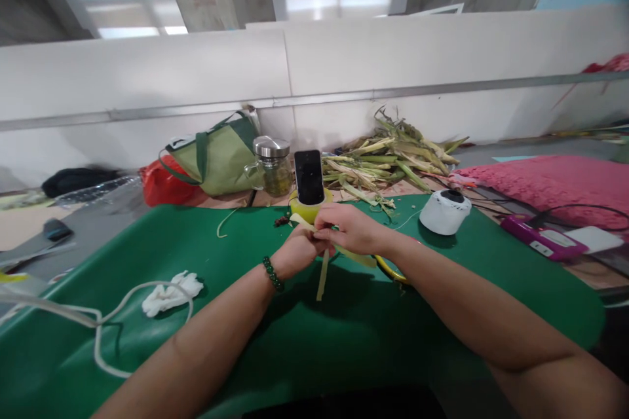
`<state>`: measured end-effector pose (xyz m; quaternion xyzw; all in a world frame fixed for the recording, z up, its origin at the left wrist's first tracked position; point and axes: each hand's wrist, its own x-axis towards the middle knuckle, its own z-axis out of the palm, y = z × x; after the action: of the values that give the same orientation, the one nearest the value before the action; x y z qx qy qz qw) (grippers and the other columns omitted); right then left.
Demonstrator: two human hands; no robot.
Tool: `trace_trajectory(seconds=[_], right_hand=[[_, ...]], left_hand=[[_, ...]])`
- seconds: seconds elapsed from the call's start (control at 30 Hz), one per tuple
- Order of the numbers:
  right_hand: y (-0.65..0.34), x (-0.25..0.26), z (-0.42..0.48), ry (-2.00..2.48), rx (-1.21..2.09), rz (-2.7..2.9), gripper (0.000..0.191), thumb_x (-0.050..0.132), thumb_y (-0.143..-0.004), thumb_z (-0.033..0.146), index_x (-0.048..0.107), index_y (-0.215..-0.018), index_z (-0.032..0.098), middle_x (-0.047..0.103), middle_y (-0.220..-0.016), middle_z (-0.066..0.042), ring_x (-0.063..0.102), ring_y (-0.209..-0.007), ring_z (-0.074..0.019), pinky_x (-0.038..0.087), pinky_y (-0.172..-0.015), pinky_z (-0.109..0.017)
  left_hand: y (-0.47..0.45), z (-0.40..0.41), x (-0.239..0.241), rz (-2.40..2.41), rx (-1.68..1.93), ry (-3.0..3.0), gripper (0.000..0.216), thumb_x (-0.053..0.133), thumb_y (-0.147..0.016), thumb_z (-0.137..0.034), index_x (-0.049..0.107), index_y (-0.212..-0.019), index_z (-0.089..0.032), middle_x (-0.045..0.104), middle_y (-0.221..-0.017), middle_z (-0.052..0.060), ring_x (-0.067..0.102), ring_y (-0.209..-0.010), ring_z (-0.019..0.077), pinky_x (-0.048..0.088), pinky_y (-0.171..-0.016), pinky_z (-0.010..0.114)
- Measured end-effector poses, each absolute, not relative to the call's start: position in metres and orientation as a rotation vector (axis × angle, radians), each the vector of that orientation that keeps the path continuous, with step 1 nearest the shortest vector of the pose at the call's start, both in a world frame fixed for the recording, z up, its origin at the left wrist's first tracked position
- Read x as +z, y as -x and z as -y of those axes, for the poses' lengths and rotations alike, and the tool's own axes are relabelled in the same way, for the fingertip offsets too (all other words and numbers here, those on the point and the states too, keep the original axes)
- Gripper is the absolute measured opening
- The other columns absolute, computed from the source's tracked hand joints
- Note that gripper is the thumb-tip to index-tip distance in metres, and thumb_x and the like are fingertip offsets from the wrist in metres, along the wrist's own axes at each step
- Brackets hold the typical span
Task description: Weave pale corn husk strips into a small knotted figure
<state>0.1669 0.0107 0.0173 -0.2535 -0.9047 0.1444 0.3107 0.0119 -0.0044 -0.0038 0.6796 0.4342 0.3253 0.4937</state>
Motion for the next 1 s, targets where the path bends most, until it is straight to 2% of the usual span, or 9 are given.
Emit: trace_trajectory(seconds=[0.2,0.3,0.4,0.53,0.6,0.67,0.77,0.9,1.0], right_hand=[[-0.158,0.016,-0.004,0.617,0.281,2.422,0.017,0.055,-0.083,0.013,0.055,-0.066,0.016,0.057,-0.07,-0.003,0.052,-0.072,-0.0147,0.04,-0.066,-0.025],[-0.158,0.018,-0.004,0.634,0.311,2.289,0.013,0.053,-0.084,0.015,0.059,-0.073,0.016,0.061,-0.075,-0.004,0.055,-0.073,-0.0151,0.042,-0.068,-0.026],[-0.167,0.026,-0.005,0.703,0.301,1.963,0.011,0.052,-0.086,0.022,0.061,-0.084,0.017,0.064,-0.086,-0.005,0.058,-0.076,-0.0151,0.044,-0.07,-0.026],[-0.178,0.031,-0.007,0.817,0.179,1.836,0.033,0.045,-0.091,0.033,0.057,-0.064,0.018,0.058,-0.062,-0.002,0.052,-0.06,-0.0136,0.04,-0.06,-0.026],[-0.177,0.026,-0.009,0.865,0.071,1.924,0.036,0.046,-0.091,0.035,0.058,-0.062,0.018,0.059,-0.063,-0.003,0.053,-0.064,-0.0158,0.041,-0.064,-0.029],[-0.172,0.02,-0.012,0.936,0.009,1.985,0.031,0.051,-0.088,0.038,0.063,-0.068,0.017,0.064,-0.073,-0.007,0.056,-0.075,-0.0196,0.042,-0.071,-0.031],[-0.164,0.014,-0.015,0.995,0.172,1.971,0.024,0.056,-0.084,0.036,0.068,-0.079,0.016,0.068,-0.082,-0.008,0.06,-0.082,-0.021,0.044,-0.074,-0.032],[-0.161,0.018,-0.012,0.932,0.59,1.907,0.028,0.054,-0.084,0.036,0.069,-0.075,0.014,0.068,-0.071,-0.005,0.062,-0.071,-0.0179,0.045,-0.066,-0.028],[-0.161,0.023,-0.01,0.981,0.668,1.906,0.035,0.055,-0.082,0.042,0.068,-0.068,0.013,0.064,-0.06,-0.004,0.057,-0.06,-0.0162,0.04,-0.055,-0.026]], left_hand=[[-0.021,0.008,-0.008,-1.063,0.863,-1.549,0.02,0.059,-0.062,-0.004,0.056,-0.045,-0.013,0.057,-0.049,0.002,0.051,-0.051,0.0128,0.04,-0.051,0.024],[-0.021,0.005,-0.01,-1.059,0.91,-1.497,0.017,0.063,-0.066,-0.012,0.057,-0.051,-0.014,0.058,-0.052,0.001,0.053,-0.053,0.0126,0.043,-0.053,0.025],[-0.017,-0.001,-0.007,-1.048,1.018,-1.382,0.015,0.067,-0.072,-0.026,0.061,-0.067,-0.014,0.061,-0.06,0.001,0.058,-0.06,0.013,0.047,-0.06,0.026],[-0.007,-0.007,-0.001,-0.992,1.215,-1.121,0.031,0.077,-0.062,-0.033,0.062,-0.08,-0.013,0.063,-0.06,-0.001,0.06,-0.061,0.0126,0.05,-0.064,0.027],[-0.005,-0.007,0.001,-0.949,1.277,-1.098,0.032,0.078,-0.06,-0.034,0.062,-0.078,-0.014,0.063,-0.059,-0.002,0.06,-0.06,0.0125,0.051,-0.064,0.027],[-0.006,-0.005,0.003,-0.934,1.281,-1.14,0.03,0.078,-0.06,-0.035,0.064,-0.076,-0.014,0.064,-0.06,-0.001,0.061,-0.061,0.0133,0.051,-0.063,0.027],[-0.009,0.001,0.005,-0.951,1.205,-1.225,0.026,0.078,-0.06,-0.032,0.067,-0.074,-0.013,0.065,-0.061,0.001,0.062,-0.064,0.0149,0.051,-0.062,0.026],[-0.011,0.004,0.006,-0.969,1.225,-1.27,0.022,0.077,-0.06,-0.027,0.067,-0.073,-0.013,0.065,-0.058,0.001,0.062,-0.061,0.0149,0.05,-0.059,0.026],[-0.011,0.002,0.004,-0.931,1.293,-1.377,0.016,0.076,-0.06,-0.024,0.066,-0.066,-0.014,0.063,-0.056,0.0,0.06,-0.058,0.0134,0.049,-0.06,0.026]])
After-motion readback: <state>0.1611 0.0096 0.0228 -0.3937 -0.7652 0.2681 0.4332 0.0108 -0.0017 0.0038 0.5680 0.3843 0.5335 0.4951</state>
